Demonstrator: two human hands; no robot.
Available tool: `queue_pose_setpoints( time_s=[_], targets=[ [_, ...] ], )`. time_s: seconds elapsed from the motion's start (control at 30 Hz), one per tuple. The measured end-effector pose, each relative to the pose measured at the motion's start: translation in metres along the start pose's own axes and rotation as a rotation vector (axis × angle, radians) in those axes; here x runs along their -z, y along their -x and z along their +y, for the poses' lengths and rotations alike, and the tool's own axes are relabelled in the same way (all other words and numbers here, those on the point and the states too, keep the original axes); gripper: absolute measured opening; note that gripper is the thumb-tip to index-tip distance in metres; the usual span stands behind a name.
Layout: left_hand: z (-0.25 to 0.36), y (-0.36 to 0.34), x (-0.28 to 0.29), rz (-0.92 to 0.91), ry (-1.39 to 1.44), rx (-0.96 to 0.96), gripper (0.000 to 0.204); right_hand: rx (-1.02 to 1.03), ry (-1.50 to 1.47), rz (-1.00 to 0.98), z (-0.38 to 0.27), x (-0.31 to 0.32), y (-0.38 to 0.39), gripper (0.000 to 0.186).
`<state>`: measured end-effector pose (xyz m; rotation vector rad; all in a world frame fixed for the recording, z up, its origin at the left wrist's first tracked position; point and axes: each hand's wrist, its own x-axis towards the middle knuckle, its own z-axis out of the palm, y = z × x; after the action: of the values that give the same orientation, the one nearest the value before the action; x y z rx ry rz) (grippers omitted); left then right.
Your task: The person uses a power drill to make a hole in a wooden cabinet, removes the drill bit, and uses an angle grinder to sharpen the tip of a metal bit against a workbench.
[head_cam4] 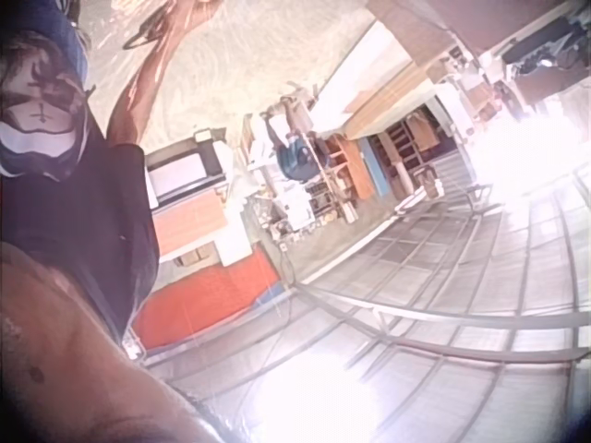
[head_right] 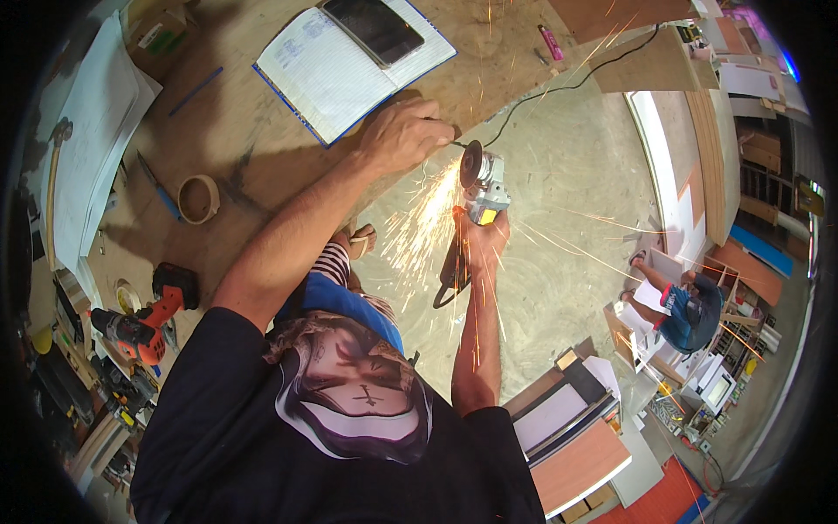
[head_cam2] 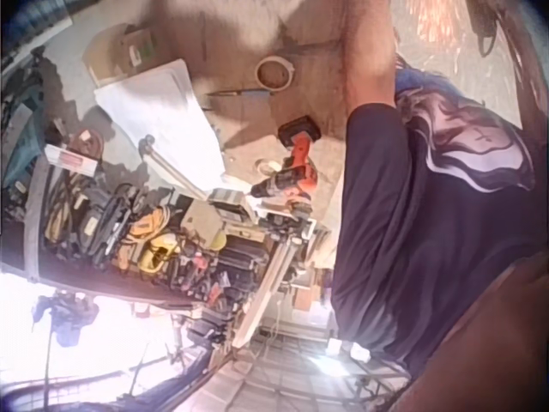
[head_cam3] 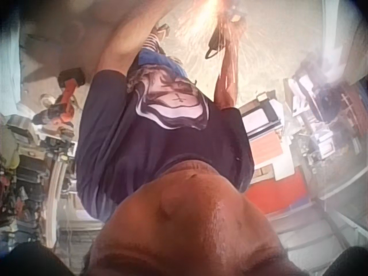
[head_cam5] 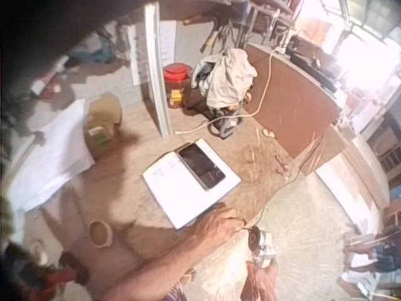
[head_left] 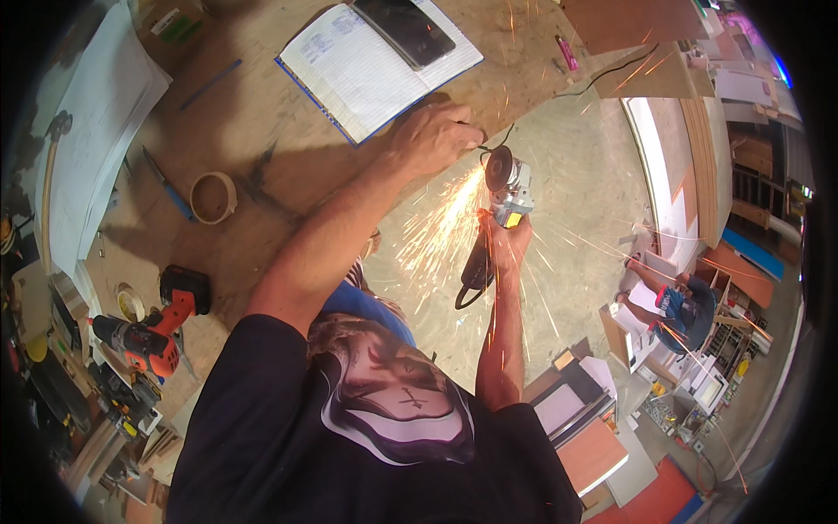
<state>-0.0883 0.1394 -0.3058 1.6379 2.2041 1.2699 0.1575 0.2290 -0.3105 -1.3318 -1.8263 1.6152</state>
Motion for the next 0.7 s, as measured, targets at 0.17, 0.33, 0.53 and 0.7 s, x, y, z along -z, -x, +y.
queue_pose_setpoints(
  time_s=[0.17, 0.33, 0.53, 0.7],
  targets=[
    [-0.002, 0.000, -0.001, -0.015, -0.010, 0.011, 0.007, -0.003, 0.065, 0.004, -0.005, -0.002, 0.002, 0.032],
    [0.000, -0.001, 0.000, -0.034, -0.025, 0.033, 0.008, -0.025, 0.049, 0.001, 0.001, 0.002, 0.001, 0.033],
    [-0.001, -0.001, 0.000, -0.026, -0.010, 0.030, 0.007, -0.043, 0.070, -0.012, -0.010, 0.000, 0.004, 0.033],
    [-0.002, 0.000, -0.001, -0.041, -0.030, 0.023, 0.007, -0.042, -0.046, -0.001, -0.007, -0.002, 0.000, 0.035]
  ],
)
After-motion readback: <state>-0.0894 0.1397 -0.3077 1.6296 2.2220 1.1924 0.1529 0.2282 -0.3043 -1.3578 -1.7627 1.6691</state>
